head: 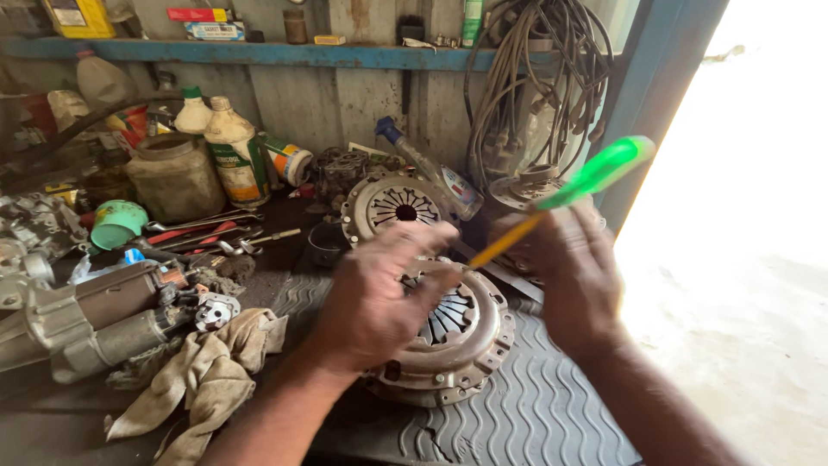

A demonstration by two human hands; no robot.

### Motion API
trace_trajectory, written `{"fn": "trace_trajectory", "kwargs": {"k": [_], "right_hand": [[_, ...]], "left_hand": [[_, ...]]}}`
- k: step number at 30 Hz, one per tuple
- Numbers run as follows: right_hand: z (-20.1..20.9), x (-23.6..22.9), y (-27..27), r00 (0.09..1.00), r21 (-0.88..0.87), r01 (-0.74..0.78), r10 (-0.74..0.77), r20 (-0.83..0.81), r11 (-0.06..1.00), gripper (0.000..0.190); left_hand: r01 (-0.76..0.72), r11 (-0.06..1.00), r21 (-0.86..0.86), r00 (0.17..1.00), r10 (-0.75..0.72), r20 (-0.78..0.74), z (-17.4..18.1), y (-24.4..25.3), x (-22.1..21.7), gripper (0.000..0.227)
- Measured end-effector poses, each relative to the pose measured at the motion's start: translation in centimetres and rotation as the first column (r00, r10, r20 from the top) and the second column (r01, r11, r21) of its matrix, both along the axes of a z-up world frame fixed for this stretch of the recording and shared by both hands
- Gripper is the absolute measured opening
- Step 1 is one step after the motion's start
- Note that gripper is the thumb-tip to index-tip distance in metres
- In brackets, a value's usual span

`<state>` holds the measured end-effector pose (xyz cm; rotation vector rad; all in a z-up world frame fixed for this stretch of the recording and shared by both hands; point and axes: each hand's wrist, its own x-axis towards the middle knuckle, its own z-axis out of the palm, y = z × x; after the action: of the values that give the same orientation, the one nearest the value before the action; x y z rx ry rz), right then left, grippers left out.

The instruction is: The person manipulates automotive clutch pressure plates on a workbench. They use a screwdriver to pry and align internal components, wipe the metal surfaces with a cloth, and use a metal file on the assembly.

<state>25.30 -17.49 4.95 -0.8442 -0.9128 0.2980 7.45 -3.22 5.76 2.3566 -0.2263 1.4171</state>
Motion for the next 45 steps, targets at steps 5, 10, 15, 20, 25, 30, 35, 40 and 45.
{"fn": "trace_trajectory", "kwargs": {"k": [5,10,15,20,25,30,35,40,45], "right_hand": [[-4.4,9.0,-0.7,0.95,-0.197,0.209,-0.247,-0.19,0.958,0.02],[-8.1,7.9,1.2,0.955,-0.709,0.068,-0.251,-0.158,0.702,0.014],[-5.6,5.1,1.7,0.98,-0.807,0.068,-0.189,-0.055,0.587,0.017],[-5.1,4.9,1.4,0.967,-0.761,-0.032,-0.172,-0.187,0.648,0.018],[-5.3,5.5,0.8,0.992,-0.761,-0.038,-0.066,-0.107,0.648,0.02],[-6.6,6.4,0.6,0.968,-0.635,-0.227,0.098,-0.233,0.738,0.017],[-6.9,6.6,0.4,0.971,-0.632,-0.226,0.117,-0.21,0.741,0.015],[-6.9,6.6,0.1,0.972,-0.622,-0.232,0.164,-0.166,0.748,0.017],[-7.0,6.3,0.1,0.975,-0.617,-0.221,0.187,-0.121,0.755,0.02]], "left_hand": [[-0.224,0.818,-0.53,0.975,0.189,-0.119,-2.5,6.4,-1.8,0.041],[-0.677,0.491,-0.548,0.715,0.264,-0.647,-7.2,10.2,-3.7,0.036],[-0.616,0.427,-0.662,0.754,0.079,-0.652,-11.0,12.2,-3.0,0.042],[-0.591,0.217,-0.777,0.791,-0.034,-0.611,-10.5,12.8,-3.2,0.038],[-0.506,0.259,-0.823,0.835,-0.095,-0.543,-9.6,12.0,-3.5,0.038],[-0.498,0.209,-0.842,0.838,-0.133,-0.529,-9.1,11.6,-3.9,0.032],[-0.422,0.272,-0.865,0.864,-0.167,-0.474,-9.5,11.5,-4.1,0.026],[-0.452,0.292,-0.843,0.849,-0.151,-0.507,-9.5,11.5,-4.0,0.028],[-0.473,0.291,-0.832,0.833,-0.162,-0.53,-9.1,11.3,-3.9,0.029]]}}
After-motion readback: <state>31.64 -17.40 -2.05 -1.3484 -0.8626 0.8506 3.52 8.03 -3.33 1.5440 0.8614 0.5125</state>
